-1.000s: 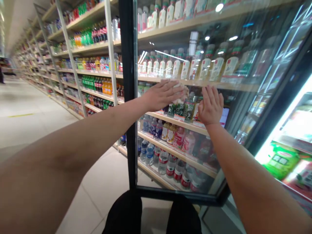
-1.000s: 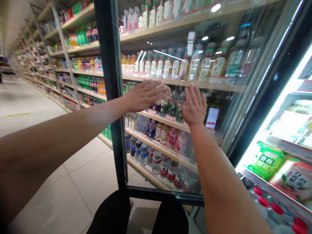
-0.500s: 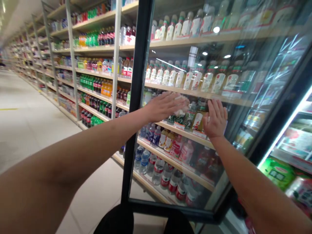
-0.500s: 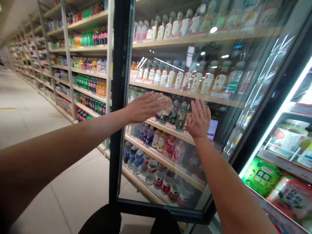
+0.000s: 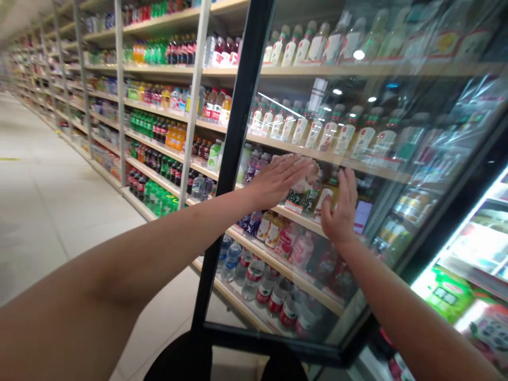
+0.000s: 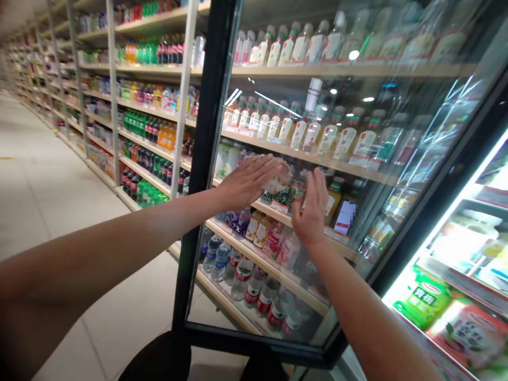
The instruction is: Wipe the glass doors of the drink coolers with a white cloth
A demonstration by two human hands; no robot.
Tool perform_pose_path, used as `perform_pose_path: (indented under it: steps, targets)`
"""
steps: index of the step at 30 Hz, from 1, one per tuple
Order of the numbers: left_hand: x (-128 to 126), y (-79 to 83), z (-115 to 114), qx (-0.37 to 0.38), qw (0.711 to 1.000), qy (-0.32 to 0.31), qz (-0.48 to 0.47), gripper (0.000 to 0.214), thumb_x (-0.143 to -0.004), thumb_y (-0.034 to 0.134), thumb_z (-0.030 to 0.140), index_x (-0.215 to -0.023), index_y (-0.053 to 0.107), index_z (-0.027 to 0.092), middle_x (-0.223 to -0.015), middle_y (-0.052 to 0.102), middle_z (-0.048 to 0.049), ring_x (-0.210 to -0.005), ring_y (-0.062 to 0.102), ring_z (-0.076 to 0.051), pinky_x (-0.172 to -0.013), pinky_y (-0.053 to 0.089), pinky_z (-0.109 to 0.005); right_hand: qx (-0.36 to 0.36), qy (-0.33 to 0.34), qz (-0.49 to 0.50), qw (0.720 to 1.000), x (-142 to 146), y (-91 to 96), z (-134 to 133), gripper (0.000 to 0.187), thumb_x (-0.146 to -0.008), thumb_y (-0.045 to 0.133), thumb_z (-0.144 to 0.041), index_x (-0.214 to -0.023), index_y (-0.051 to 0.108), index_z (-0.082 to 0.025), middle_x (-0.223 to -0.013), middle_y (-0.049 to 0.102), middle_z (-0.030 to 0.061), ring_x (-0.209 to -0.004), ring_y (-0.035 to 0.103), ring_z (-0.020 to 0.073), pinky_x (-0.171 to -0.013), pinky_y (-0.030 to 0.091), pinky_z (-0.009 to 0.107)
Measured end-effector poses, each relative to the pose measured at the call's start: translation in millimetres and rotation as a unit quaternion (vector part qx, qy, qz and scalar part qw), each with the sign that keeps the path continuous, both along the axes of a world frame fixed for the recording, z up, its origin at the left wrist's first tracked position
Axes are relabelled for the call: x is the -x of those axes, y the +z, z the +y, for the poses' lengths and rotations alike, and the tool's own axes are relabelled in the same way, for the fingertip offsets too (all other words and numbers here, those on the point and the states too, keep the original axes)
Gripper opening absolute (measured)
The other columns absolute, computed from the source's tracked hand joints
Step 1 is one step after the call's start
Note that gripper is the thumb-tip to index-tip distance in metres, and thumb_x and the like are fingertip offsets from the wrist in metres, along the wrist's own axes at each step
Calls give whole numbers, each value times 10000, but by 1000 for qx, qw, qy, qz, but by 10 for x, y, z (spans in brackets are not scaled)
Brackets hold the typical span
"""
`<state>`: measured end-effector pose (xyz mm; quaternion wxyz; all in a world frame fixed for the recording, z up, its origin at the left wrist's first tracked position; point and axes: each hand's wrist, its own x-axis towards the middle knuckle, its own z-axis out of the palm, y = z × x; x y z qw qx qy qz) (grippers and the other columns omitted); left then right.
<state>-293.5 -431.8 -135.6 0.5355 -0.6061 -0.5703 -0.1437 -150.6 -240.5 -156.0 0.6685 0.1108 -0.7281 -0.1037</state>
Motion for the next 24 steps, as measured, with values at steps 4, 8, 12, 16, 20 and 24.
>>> perform_pose_path:
  steps: [4,8,12,16,20,24]
  targets:
    - [53,71,29,-56,994,-85,-42,945,-915,437,104,-1585,-200,302,-1708,-13,-70,-1570,37,-249,-1251,248,-533,-68,79,-94,990,209,55,-566,709,-1008,350,-244,-1624,4,-305,-1676,208,39,-1542,243,232,-1248,327,512]
    - [85,-11,-11,-123,985,-99,-62,915,-927,415,135,-1586,-201,291,-1705,-88,-53,-1569,-26,-261,-1268,203,-537,-26,50,-143,988,496,59,-759,667,-1053,285,-340,-1624,-47,-255,-1674,208,92,-1530,277,225,-1201,391,480]
    - [33,-157,-205,-96,988,-65,-100,976,-839,531,133,-1616,-55,217,-1699,71,-114,-1571,28,-280,-1277,167,-534,-52,-26,-135,989,550,38,-709,513,-1051,348,-392,-1550,352,-271,-1645,291,101,-1517,304,275,-1181,364,540]
    - [-57,-115,-379,-54,991,-67,-102,946,-790,507,69,-1611,51,184,-1681,170,-124,-1571,50,-254,-1287,137,-509,-91,-46,-77,992,465,3,-575,232,-1011,499,-331,-1139,674,-250,-1451,572,87,-1363,517,262,-1160,385,503]
    - [-52,112,-273,-130,985,-23,-108,782,-907,415,130,-1614,86,197,-1677,206,-92,-1573,36,-232,-1290,88,-505,-150,-49,-38,987,400,-14,-375,105,-958,596,-273,-994,669,-206,-1233,693,117,-1170,635,256,-1088,457,472]
    - [50,235,-50,-165,977,57,-120,697,-995,398,287,-1620,108,185,-1691,155,-88,-1572,6,-276,-1282,-5,-555,-190,-49,-36,980,262,400,13,311,-961,542,-194,-1256,638,-223,-1227,663,119,-1244,592,258,-1046,502,457]
